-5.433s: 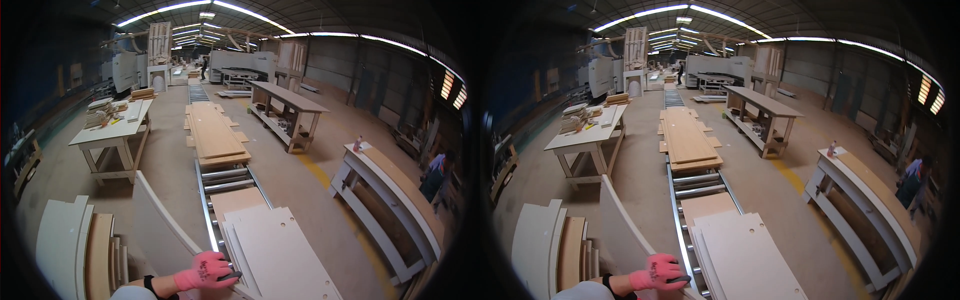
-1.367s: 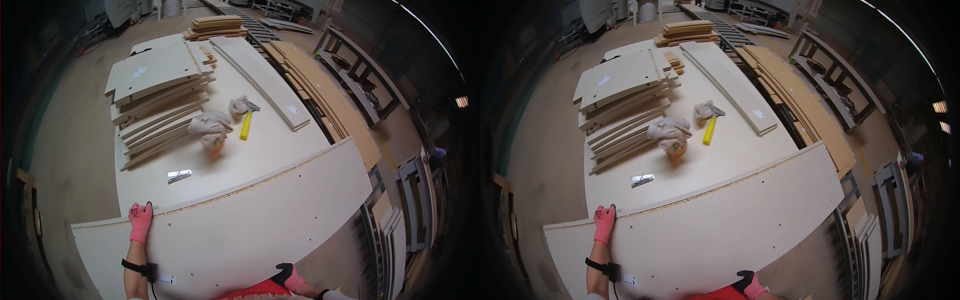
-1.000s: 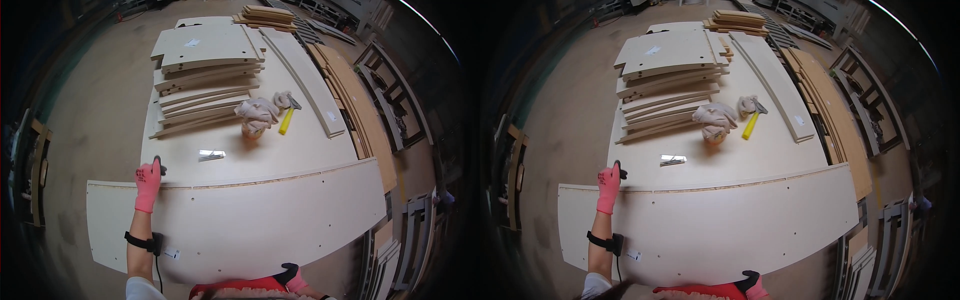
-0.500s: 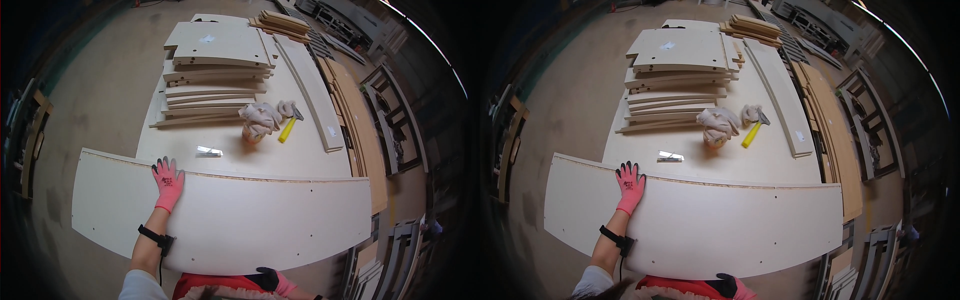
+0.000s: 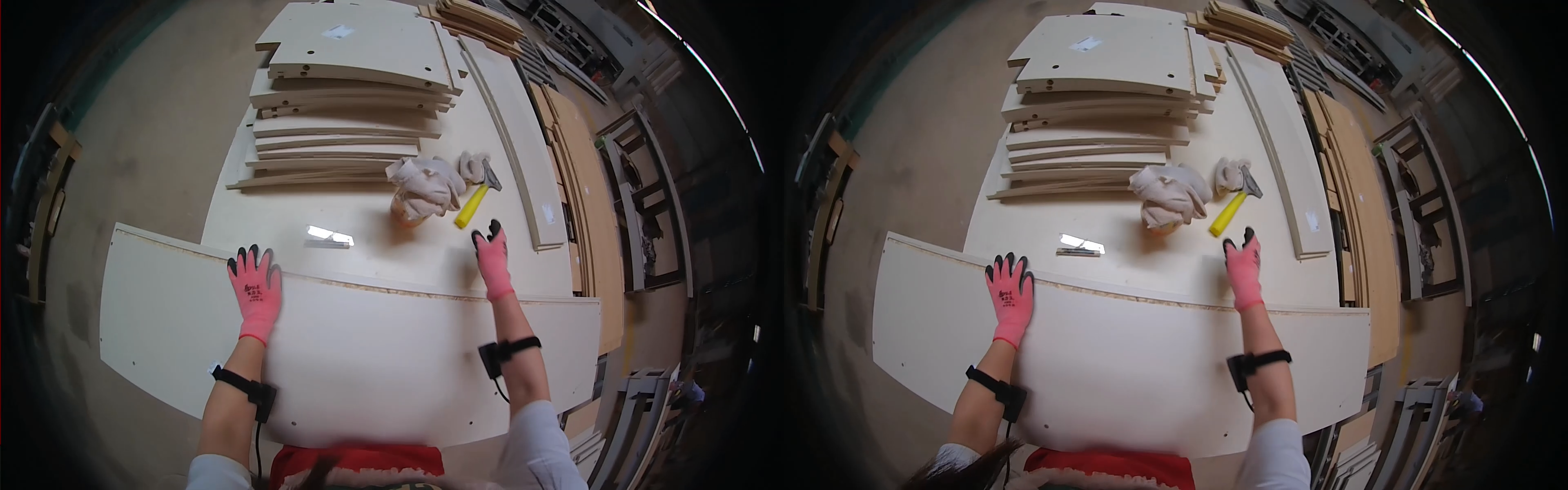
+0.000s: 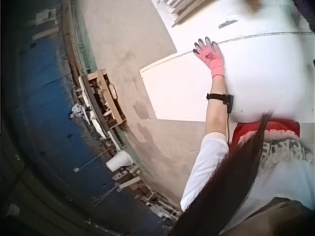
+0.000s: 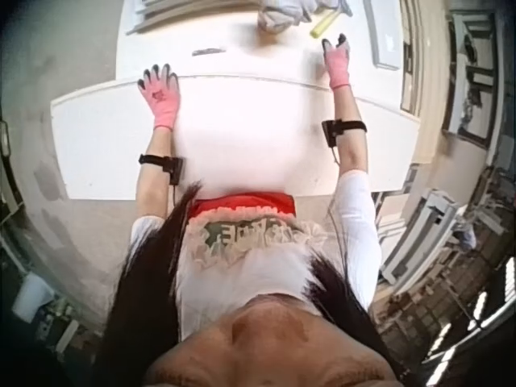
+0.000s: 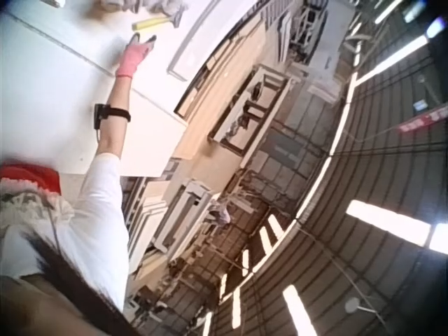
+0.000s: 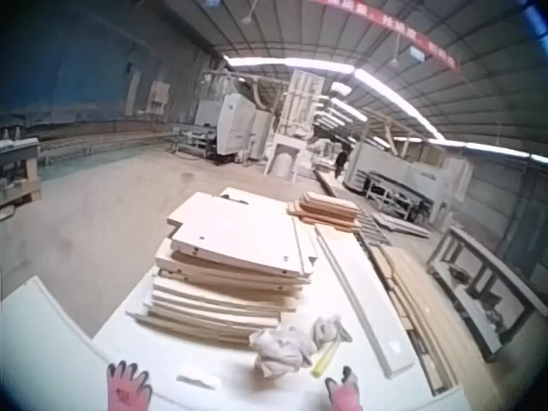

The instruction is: Scraping and cleaning residue from furniture panels using a scraper and cloth.

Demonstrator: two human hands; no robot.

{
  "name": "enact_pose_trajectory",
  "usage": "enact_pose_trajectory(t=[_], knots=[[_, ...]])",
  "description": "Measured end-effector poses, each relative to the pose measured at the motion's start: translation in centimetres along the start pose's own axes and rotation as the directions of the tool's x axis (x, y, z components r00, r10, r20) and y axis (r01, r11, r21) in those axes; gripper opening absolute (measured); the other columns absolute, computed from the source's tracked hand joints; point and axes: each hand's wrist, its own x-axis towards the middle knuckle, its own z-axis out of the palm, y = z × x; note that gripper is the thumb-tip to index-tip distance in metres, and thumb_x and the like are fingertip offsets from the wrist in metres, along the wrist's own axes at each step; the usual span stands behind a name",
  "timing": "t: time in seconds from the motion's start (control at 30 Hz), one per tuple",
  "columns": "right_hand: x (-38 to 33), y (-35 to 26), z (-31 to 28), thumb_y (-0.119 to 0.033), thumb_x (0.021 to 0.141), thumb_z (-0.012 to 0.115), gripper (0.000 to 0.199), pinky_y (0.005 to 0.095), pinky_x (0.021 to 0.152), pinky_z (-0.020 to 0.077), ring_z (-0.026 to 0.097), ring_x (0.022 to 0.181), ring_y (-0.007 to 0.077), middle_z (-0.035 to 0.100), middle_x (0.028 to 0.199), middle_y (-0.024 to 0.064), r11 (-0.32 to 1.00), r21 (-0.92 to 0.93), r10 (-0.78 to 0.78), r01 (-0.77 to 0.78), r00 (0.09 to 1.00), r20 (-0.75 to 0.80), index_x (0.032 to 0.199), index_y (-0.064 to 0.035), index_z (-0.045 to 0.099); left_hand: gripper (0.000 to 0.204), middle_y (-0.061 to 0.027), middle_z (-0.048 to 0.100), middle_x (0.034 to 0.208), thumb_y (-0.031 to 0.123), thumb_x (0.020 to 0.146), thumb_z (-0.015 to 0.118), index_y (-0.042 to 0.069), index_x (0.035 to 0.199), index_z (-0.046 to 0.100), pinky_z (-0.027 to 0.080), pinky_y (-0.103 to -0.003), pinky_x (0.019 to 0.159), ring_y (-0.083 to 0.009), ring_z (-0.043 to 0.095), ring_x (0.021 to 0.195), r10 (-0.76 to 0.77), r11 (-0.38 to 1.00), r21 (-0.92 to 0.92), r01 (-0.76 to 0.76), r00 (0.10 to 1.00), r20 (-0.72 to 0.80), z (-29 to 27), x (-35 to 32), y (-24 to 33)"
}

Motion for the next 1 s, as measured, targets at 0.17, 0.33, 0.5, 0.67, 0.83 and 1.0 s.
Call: enact_pose_trajectory(t=[0.17,0.33,0.5,0.67,0.83,1.0], knots=[[7.6,0.1,7.4,-0.041,0.071,0.070,0.092,0.0386,0.092,0.0420,0.046,0.114,0.0326,0.044,0.124,0.0202,0.778,-0.550,0.194,-0.304,0.949,-0.250,0.135,0.0025,0.021,0.037,-0.0158,0.041,0.133,0.022,0.084,0.049,0.008,0.118,0.053,0.009,-0.050,0.109,-0.0344,0.027,0.129,-0.028,0.997,-0.077,0.031,0.999,0.045,0.1,-0.3,-0.1],[9.8,0.5,6.3,-0.028,0.070,0.070,0.082,0.0380,0.090,0.0434,0.051,0.108,0.0327,0.049,0.116,0.0229,0.785,-0.566,0.122,-0.250,0.959,-0.254,0.131,0.0042,0.026,0.036,-0.0152,0.041,0.133,0.016,0.083,0.050,0.007,0.118,0.053,0.011,-0.049,0.109,-0.0334,0.028,0.128,-0.028,0.999,-0.039,0.030,0.999,0.043,-0.6,-0.2,0.7],[11.2,2.8,4.9,-0.017,0.068,0.064,0.060,0.0344,0.075,0.0495,0.059,0.086,0.0265,0.055,0.104,0.0180,0.895,-0.345,0.103,-0.283,0.883,-0.457,0.119,0.0028,0.039,0.036,-0.0157,0.042,0.131,0.016,0.082,0.050,0.006,0.116,0.053,0.011,-0.049,0.109,-0.0342,0.027,0.128,-0.042,0.998,-0.049,0.044,0.998,0.051,-1.0,0.5,1.4],[12.3,0.1,6.3,-0.017,0.069,0.069,0.041,0.0348,0.052,0.0489,0.055,0.051,0.0241,0.059,0.077,0.0130,0.908,0.398,0.236,-0.127,0.942,-0.237,0.098,0.0022,0.047,0.035,-0.0172,0.041,0.131,0.018,0.083,0.049,0.005,0.115,0.054,0.008,-0.051,0.109,-0.0355,0.027,0.128,-0.044,0.996,-0.073,0.048,0.997,0.058,-1.3,0.4,1.1],[12.1,-0.3,10.5,-0.022,0.064,0.071,0.068,0.0388,0.090,0.0427,0.055,0.100,0.0375,0.056,0.107,0.0238,0.971,-0.140,0.169,-0.191,0.973,-0.157,0.120,0.0036,0.040,0.035,-0.0173,0.043,0.129,0.018,0.082,0.050,0.004,0.113,0.055,0.010,-0.051,0.109,-0.0358,0.028,0.127,-0.017,0.997,-0.069,0.019,0.999,0.036,-0.7,0.0,0.6],[9.4,1.0,3.5,-0.008,0.064,0.069,0.063,0.0340,0.064,0.0513,0.061,0.076,0.0267,0.059,0.095,0.0159,0.976,0.216,0.097,-0.031,0.948,-0.302,0.120,0.0016,0.042,0.035,-0.0170,0.042,0.129,0.018,0.083,0.049,0.004,0.114,0.054,0.011,-0.050,0.109,-0.0350,0.029,0.127,0.038,0.998,-0.058,-0.037,0.999,0.011,-0.6,0.2,1.0]])
